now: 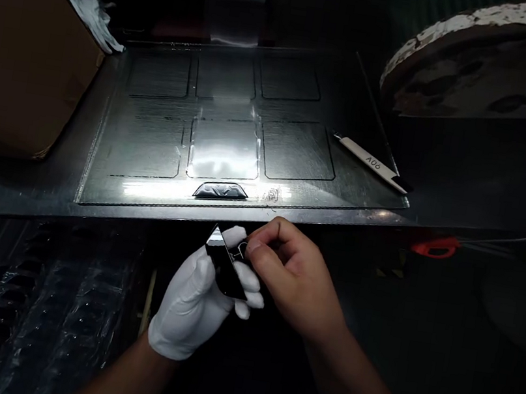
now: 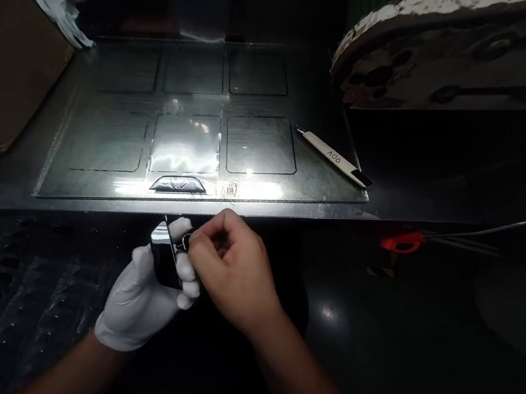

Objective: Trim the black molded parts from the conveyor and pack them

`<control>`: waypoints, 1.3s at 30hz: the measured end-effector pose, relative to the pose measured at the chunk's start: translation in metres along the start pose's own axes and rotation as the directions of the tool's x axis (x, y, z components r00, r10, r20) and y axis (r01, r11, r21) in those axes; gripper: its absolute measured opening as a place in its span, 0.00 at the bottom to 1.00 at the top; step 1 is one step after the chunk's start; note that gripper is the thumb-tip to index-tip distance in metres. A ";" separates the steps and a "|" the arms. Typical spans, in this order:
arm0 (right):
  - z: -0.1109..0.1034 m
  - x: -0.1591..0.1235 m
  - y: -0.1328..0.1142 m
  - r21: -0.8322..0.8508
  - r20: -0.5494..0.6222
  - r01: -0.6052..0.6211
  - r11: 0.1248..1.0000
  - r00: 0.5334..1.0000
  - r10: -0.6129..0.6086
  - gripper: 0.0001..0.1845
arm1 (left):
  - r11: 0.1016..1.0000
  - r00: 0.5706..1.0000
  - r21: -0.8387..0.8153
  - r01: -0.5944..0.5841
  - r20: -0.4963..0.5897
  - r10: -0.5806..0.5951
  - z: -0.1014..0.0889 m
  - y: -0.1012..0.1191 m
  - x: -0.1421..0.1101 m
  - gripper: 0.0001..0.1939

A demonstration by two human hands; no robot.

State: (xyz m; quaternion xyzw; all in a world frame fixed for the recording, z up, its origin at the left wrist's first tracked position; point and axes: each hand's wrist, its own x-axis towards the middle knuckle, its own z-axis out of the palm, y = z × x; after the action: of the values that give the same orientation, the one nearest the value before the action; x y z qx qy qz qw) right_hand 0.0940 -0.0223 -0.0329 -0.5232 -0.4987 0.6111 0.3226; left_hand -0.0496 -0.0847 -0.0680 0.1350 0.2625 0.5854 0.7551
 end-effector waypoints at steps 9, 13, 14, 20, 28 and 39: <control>-0.014 -0.012 0.003 0.131 0.213 -0.093 0.987 0.975 0.064 0.09 | 0.998 0.984 0.011 -0.065 0.164 0.062 -0.011 -0.010 -0.007 0.24; -0.019 -0.013 0.003 0.152 0.278 -0.127 0.980 0.957 0.081 0.10 | 0.997 0.977 0.029 -0.077 0.200 0.070 -0.013 -0.011 -0.010 0.26; -0.021 -0.014 0.004 0.153 0.304 -0.137 0.979 0.949 0.085 0.11 | 0.996 0.975 0.033 -0.081 0.210 0.072 -0.013 -0.011 -0.010 0.26; -0.029 -0.016 0.008 0.100 0.290 0.199 0.975 0.932 -0.219 0.05 | 0.994 0.976 0.105 0.003 0.215 -0.026 -0.021 -0.005 -0.007 0.36; -0.043 -0.007 0.009 -0.142 0.479 0.741 0.656 0.632 -0.610 0.15 | 0.993 0.958 -0.052 0.110 0.273 -0.092 -0.028 -0.002 -0.011 0.34; -0.046 -0.007 0.011 -0.097 0.566 0.396 0.913 0.777 -0.277 0.07 | 0.984 0.977 -0.162 0.068 0.213 -0.033 -0.015 -0.019 -0.012 0.26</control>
State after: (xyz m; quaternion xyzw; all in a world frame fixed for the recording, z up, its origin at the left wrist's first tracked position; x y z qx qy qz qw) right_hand 0.1417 -0.0191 -0.0392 -0.2623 -0.7165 0.6093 0.2161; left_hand -0.0448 -0.1027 -0.0870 0.1249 0.1345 0.5686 0.8019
